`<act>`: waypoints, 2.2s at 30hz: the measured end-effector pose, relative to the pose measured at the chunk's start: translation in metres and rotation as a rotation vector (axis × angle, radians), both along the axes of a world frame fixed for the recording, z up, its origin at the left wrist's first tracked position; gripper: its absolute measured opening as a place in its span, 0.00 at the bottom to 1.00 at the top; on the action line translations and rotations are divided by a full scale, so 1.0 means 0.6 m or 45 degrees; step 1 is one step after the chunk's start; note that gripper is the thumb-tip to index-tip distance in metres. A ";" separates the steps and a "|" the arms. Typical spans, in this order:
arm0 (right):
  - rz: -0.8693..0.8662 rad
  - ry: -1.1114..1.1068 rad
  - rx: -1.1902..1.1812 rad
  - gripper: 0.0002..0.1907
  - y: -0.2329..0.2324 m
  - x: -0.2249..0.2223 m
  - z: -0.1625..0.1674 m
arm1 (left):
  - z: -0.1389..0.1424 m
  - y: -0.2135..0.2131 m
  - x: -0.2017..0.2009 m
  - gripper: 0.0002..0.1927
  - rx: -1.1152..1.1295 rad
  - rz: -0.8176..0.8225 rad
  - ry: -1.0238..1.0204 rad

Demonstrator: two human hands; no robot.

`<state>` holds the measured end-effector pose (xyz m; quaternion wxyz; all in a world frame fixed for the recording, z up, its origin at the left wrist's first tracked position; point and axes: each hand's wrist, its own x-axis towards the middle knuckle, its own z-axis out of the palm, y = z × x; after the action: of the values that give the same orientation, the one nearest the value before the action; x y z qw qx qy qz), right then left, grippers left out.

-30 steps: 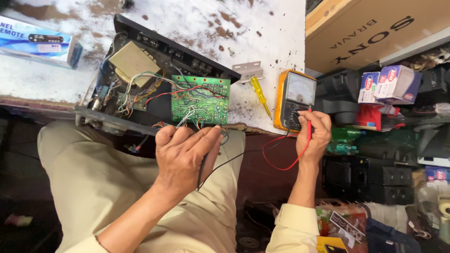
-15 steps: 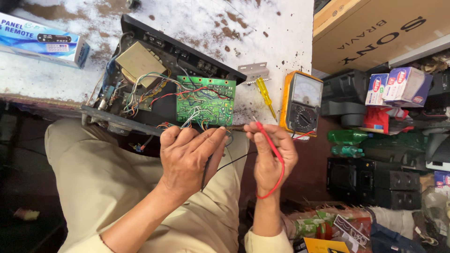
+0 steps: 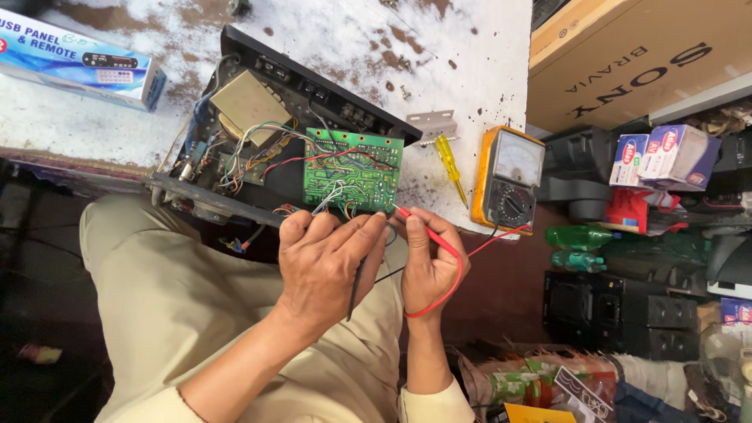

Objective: The person repairs an electronic device by using a soldering iron to work on a circuit board, then uses a magnifying glass to inspect the board. They also use a multimeter to test electrical connections on the board.

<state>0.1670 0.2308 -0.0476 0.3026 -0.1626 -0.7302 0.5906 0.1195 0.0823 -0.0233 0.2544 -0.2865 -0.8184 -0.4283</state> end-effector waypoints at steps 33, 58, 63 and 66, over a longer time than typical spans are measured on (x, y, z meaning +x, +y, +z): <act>0.024 0.051 0.017 0.09 0.000 -0.007 -0.019 | 0.005 0.011 0.006 0.11 -0.094 0.098 -0.060; -0.006 -0.004 0.123 0.08 -0.008 -0.017 -0.006 | 0.003 0.012 0.007 0.12 -0.086 0.095 -0.052; -0.008 -0.008 0.116 0.08 -0.008 -0.017 -0.007 | 0.000 0.012 0.007 0.11 -0.081 0.096 -0.048; -0.008 -0.010 0.124 0.08 -0.007 -0.016 -0.010 | 0.003 0.012 0.007 0.12 -0.078 0.079 -0.063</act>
<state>0.1573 0.2265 -0.0534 0.3093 -0.1523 -0.7588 0.5527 0.1235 0.0894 -0.0215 0.2384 -0.2578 -0.8456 -0.4020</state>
